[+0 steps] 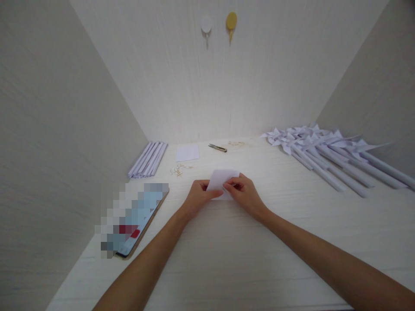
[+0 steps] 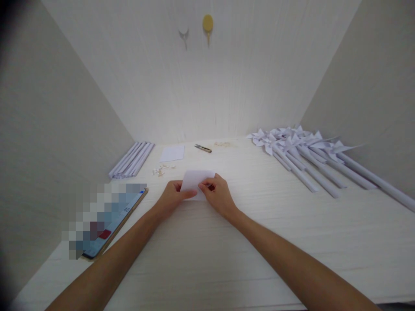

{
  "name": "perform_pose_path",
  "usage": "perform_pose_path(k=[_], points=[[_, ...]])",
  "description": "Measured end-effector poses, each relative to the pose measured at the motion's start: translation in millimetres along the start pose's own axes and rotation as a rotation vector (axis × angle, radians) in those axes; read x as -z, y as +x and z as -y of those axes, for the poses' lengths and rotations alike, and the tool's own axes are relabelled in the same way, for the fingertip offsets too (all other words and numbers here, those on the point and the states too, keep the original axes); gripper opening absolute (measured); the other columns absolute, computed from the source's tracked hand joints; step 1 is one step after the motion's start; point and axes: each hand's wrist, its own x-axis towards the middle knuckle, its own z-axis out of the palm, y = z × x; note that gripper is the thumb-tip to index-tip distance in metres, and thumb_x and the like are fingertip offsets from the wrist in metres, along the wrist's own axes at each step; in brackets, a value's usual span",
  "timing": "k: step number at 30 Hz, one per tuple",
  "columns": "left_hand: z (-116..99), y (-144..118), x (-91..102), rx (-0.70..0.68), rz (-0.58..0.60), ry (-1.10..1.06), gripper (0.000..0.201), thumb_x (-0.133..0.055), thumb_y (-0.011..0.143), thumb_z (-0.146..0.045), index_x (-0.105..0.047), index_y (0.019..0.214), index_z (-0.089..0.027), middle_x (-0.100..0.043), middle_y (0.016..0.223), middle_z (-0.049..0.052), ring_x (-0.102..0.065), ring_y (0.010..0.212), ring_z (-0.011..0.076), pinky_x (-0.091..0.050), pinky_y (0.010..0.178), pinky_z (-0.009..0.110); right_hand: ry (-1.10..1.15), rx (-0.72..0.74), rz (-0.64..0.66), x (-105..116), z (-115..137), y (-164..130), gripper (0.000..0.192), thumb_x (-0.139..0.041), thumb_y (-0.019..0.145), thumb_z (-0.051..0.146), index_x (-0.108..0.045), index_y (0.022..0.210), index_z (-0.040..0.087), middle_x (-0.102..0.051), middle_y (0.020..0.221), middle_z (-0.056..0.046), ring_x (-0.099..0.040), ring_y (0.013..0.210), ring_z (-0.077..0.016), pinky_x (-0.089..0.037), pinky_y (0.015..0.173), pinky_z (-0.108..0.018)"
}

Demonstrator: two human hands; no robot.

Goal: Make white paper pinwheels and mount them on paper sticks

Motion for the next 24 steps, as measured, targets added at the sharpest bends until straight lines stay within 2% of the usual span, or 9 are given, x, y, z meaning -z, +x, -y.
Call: perform_pose_path(k=[4, 8, 14, 19, 24], points=[[-2.1, 0.0, -2.2, -0.041, -0.102, 0.171, 0.019, -0.063, 0.058, -0.030, -0.066, 0.059, -0.011, -0.054, 0.049, -0.001, -0.043, 0.046, 0.0089, -0.030, 0.044, 0.020, -0.092, 0.040, 0.012, -1.6, 1.0, -0.9, 0.017, -0.055, 0.068, 0.010, -0.056, 0.052, 0.016, -0.045, 0.060, 0.000, -0.044, 0.056, -0.0108, -0.035, 0.050, -0.023], [1.0, 1.2, -5.1, -0.072, -0.152, 0.215, 0.018, -0.062, 0.059, -0.027, -0.063, 0.050, -0.011, -0.047, 0.041, -0.002, -0.036, 0.040, 0.0075, -0.025, 0.039, 0.020, -0.157, 0.110, 0.026, -3.5, -2.1, -2.3, 0.020, -0.053, 0.071, 0.011, -0.054, 0.053, 0.017, -0.045, 0.062, -0.001, -0.043, 0.057, -0.0115, -0.035, 0.050, -0.024], [2.5, 1.0, -7.0, -0.127, -0.151, 0.260, 0.015, -0.061, 0.060, -0.026, -0.068, 0.062, -0.012, -0.059, 0.052, 0.001, -0.048, 0.048, 0.0116, -0.036, 0.046, 0.022, -0.227, 0.185, 0.053, -4.5, -5.9, -4.3, 0.020, -0.049, 0.073, 0.007, -0.055, 0.056, 0.016, -0.046, 0.066, -0.003, -0.045, 0.063, -0.0139, -0.037, 0.057, -0.027], [-0.6, 0.8, -6.6, -0.139, -0.208, 0.375, 0.016, -0.057, 0.062, -0.023, -0.068, 0.065, -0.011, -0.064, 0.059, 0.005, -0.054, 0.054, 0.0154, -0.040, 0.050, 0.024, -0.253, 0.229, 0.074, -5.3, -5.7, -6.0, 0.019, -0.048, 0.076, 0.010, -0.057, 0.060, 0.015, -0.047, 0.070, -0.005, -0.046, 0.065, -0.0146, -0.038, 0.058, -0.028], [-1.9, 0.7, -6.1, -0.121, -0.263, 0.325, 0.012, -0.060, 0.059, -0.020, -0.067, 0.062, -0.012, -0.065, 0.060, 0.005, -0.056, 0.057, 0.0165, -0.042, 0.052, 0.025, -0.153, 0.219, 0.016, -3.8, -3.0, -5.3, 0.014, -0.052, 0.074, 0.013, -0.058, 0.061, 0.017, -0.043, 0.070, -0.002, -0.044, 0.059, -0.0113, -0.038, 0.053, -0.025]])
